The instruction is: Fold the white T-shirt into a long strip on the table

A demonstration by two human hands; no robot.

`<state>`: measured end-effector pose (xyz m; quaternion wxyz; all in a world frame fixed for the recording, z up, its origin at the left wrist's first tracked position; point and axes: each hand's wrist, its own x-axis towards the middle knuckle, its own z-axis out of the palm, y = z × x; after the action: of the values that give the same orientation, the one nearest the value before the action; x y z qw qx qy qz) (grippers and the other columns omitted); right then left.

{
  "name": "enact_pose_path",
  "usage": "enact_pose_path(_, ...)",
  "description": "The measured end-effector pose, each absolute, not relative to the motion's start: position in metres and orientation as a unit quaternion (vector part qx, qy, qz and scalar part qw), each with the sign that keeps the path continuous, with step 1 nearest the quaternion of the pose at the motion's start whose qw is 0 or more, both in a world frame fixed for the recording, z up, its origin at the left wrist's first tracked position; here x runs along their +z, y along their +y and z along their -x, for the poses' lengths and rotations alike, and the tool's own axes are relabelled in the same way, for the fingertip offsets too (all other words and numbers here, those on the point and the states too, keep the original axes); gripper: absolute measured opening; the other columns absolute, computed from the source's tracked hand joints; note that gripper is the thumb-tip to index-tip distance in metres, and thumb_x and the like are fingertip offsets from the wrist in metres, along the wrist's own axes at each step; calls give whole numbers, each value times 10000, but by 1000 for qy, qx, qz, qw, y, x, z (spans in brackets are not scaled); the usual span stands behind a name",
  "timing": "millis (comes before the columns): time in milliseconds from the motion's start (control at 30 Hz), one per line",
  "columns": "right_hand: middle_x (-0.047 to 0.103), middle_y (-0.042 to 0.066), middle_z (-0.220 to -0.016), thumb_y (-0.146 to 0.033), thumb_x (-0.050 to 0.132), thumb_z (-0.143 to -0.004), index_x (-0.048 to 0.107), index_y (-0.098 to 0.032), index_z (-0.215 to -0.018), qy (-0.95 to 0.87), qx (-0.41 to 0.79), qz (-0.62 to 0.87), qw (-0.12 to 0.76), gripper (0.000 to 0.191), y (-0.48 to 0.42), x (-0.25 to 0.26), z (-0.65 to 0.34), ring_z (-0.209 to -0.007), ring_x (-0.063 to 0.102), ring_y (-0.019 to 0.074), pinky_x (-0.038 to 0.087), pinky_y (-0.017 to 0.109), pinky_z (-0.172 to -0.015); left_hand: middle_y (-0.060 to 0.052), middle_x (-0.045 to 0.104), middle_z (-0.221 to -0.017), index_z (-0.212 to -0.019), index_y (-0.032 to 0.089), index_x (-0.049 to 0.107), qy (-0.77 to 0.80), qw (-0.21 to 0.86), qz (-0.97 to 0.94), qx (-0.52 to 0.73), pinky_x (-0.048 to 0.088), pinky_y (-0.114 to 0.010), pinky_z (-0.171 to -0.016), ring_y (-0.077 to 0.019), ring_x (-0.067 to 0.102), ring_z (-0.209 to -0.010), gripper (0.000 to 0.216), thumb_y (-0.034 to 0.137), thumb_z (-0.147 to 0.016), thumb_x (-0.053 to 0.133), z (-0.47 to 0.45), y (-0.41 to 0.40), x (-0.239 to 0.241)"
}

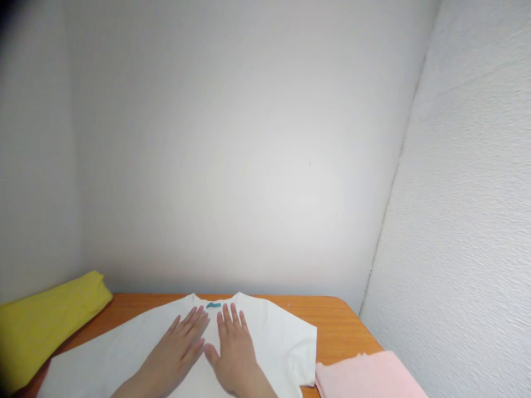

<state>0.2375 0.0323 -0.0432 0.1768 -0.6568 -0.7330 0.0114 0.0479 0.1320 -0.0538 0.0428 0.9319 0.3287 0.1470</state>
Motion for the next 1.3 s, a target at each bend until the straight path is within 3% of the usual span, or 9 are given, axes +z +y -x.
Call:
enact_pose_path(367, 60, 80, -1579, -612, 161, -977, 128, -146, -1528, -741, 55, 653, 146, 723, 32, -51, -225, -1457, 23, 271, 96, 520, -1192, 22, 149, -1573, -1488, 294, 215, 360, 70, -927, 77, 156, -492, -1209, -196, 135, -1468, 579, 531, -960, 240, -49, 122, -54)
enact_pose_path(700, 109, 83, -1577, -601, 171, -988, 164, -149, -1523, -742, 38, 649, 164, 700, 21, -37, -222, -1456, 68, 245, 124, 478, -1197, -10, 199, -1565, -1478, 272, 265, 348, 58, -929, 109, 185, -502, -1195, -222, 193, -1457, 568, 494, -955, 272, -51, 129, -64)
enact_pose_path(900, 89, 130, -1571, -557, 293, -983, 188, -68, -1507, -718, -7, 680, 149, 724, 12, -16, -210, -1455, 19, 264, 54, 486, -1201, -112, 267, -1548, -1455, 120, 353, 366, -51, -909, 193, 187, -472, -1204, -237, 200, -1452, 553, 279, -927, 312, -53, 101, -36)
enact_pose_path(1000, 69, 149, -1568, -489, 339, -989, 187, -33, -1499, -705, -41, 691, 155, 701, -5, -11, -195, -1455, 0, 260, 26, 462, -1205, -101, 243, -1559, -1434, 123, 392, 316, -91, -920, 212, 176, -468, -1209, -225, 179, -1458, 558, 182, -883, 324, -45, 74, -22)
enact_pose_path(1133, 83, 118, -1571, -490, 286, -1000, 214, -80, -1506, -689, -10, 702, 177, 656, -52, -21, -175, -1455, 34, 271, 89, 481, -1202, -97, 294, -1540, -1389, 156, 472, 358, -42, -916, 176, 247, -495, -1183, -249, 247, -1440, 518, 252, -892, 365, -15, 34, -23)
enact_pose_path(1300, 58, 100, -1572, -554, 254, -986, 186, -91, -1514, -705, 64, 691, 148, 706, -117, -31, -168, -1453, 3, 276, 108, 488, -1199, -89, 245, -1552, -1442, 147, 380, 430, 9, -900, 73, 189, -538, -1185, -268, 181, -1455, 594, 439, -931, 295, 41, -9, -31)
